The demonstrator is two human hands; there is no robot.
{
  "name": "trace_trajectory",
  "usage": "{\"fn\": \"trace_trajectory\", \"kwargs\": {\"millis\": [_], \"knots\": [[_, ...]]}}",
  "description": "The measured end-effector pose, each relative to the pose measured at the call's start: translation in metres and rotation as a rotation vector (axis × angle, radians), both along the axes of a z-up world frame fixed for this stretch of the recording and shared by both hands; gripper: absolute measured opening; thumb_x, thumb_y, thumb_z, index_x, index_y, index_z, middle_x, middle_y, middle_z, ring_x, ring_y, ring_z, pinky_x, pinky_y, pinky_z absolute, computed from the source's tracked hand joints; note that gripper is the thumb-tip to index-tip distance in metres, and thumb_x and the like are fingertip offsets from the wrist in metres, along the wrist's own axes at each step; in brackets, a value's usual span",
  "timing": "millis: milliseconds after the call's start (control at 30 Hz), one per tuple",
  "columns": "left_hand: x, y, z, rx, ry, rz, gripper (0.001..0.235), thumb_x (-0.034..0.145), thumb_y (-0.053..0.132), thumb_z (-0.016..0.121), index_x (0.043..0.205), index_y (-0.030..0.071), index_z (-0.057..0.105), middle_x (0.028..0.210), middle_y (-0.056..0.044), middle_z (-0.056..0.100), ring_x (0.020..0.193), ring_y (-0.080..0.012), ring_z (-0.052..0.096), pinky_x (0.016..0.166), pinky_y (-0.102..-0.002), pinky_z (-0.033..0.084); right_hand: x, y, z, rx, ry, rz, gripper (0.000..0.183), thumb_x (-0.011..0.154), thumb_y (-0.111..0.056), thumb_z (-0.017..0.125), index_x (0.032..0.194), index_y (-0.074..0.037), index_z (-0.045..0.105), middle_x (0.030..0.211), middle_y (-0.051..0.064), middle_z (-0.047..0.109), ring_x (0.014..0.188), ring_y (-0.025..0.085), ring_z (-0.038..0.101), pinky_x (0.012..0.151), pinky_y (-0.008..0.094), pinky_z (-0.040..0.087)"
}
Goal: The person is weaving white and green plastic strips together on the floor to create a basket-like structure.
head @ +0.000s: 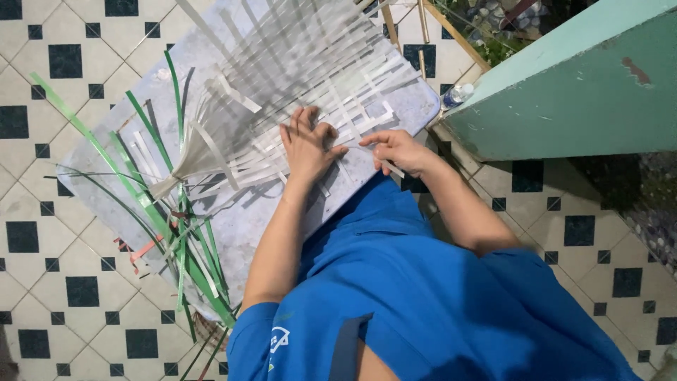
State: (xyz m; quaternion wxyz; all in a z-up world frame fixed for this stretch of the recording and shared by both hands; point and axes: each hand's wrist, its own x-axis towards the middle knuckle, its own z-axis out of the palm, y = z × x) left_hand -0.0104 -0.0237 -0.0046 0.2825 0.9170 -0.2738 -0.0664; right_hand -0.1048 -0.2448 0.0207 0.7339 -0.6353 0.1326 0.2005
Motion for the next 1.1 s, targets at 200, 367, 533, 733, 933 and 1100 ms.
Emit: {"fn": "trace_trajectory", "kwargs": {"millis": [200,367,533,733,933,1100], "knots": [[-0.002,0.0,0.006,0.018,-0.041,0.003,0.048,0.074,0.072,0.063,0.09,0.027,0.061,0.142,-0.01,0.039,0.141,-0.0338,0.022,0.108,-0.062,0.011,0.015,0.0,0.066,-0.55,-0.05,0.186,0.038,0.091,0.0,0.048,0.123,-0.007,0.068,0.071,0.014,0.069,0.056,0.018,0.067,0.052,0.027,0.051],[-0.002,0.0,0.006,0.029,-0.081,0.0,0.044,0.074,0.068,0.068,0.09,0.027,0.061,0.14,-0.01,0.041,0.139,-0.0337,0.026,0.107,-0.06,0.012,0.031,0.003,0.067,-0.978,-0.133,0.435,0.03,0.095,-0.009,0.05,0.118,-0.013,0.071,0.084,0.013,0.072,0.077,0.027,0.07,0.069,0.037,0.053],[-0.002,0.0,0.005,0.028,-0.07,0.005,0.044,0.075,0.068,0.068,0.09,0.027,0.061,0.142,-0.011,0.04,0.14,-0.0352,0.025,0.107,-0.062,0.011,0.05,-0.005,0.067,-1.258,-0.214,0.67,0.024,0.092,-0.019,0.057,0.11,-0.018,0.073,0.086,0.011,0.073,0.085,0.032,0.07,0.075,0.042,0.053],[-0.002,0.0,0.0,0.021,-0.04,0.027,0.046,0.072,0.07,0.069,0.089,0.027,0.061,0.144,-0.01,0.04,0.141,-0.0335,0.024,0.108,-0.062,0.01,0.063,-0.034,0.081,-1.218,-0.241,0.628,0.032,0.081,-0.009,0.067,0.112,-0.015,0.071,0.084,0.011,0.073,0.086,0.036,0.068,0.078,0.047,0.052],[-0.002,-0.001,0.007,0.045,-0.031,0.023,0.046,0.072,0.068,0.071,0.089,0.027,0.061,0.144,-0.009,0.04,0.141,-0.034,0.024,0.107,-0.064,0.012,0.065,-0.041,0.048,-1.088,-0.416,0.192,0.018,0.078,-0.005,0.064,0.094,-0.011,0.07,0.082,0.013,0.072,0.085,0.038,0.068,0.074,0.048,0.052],[-0.003,-0.003,0.012,0.036,0.01,0.039,0.042,0.072,0.062,0.075,0.09,0.027,0.062,0.144,-0.008,0.041,0.143,-0.0326,0.023,0.108,-0.065,0.01,0.055,-0.045,0.025,-0.982,-0.407,0.019,0.018,0.075,-0.002,0.069,0.09,-0.012,0.07,0.083,0.009,0.071,0.086,0.032,0.068,0.077,0.042,0.053]]}}
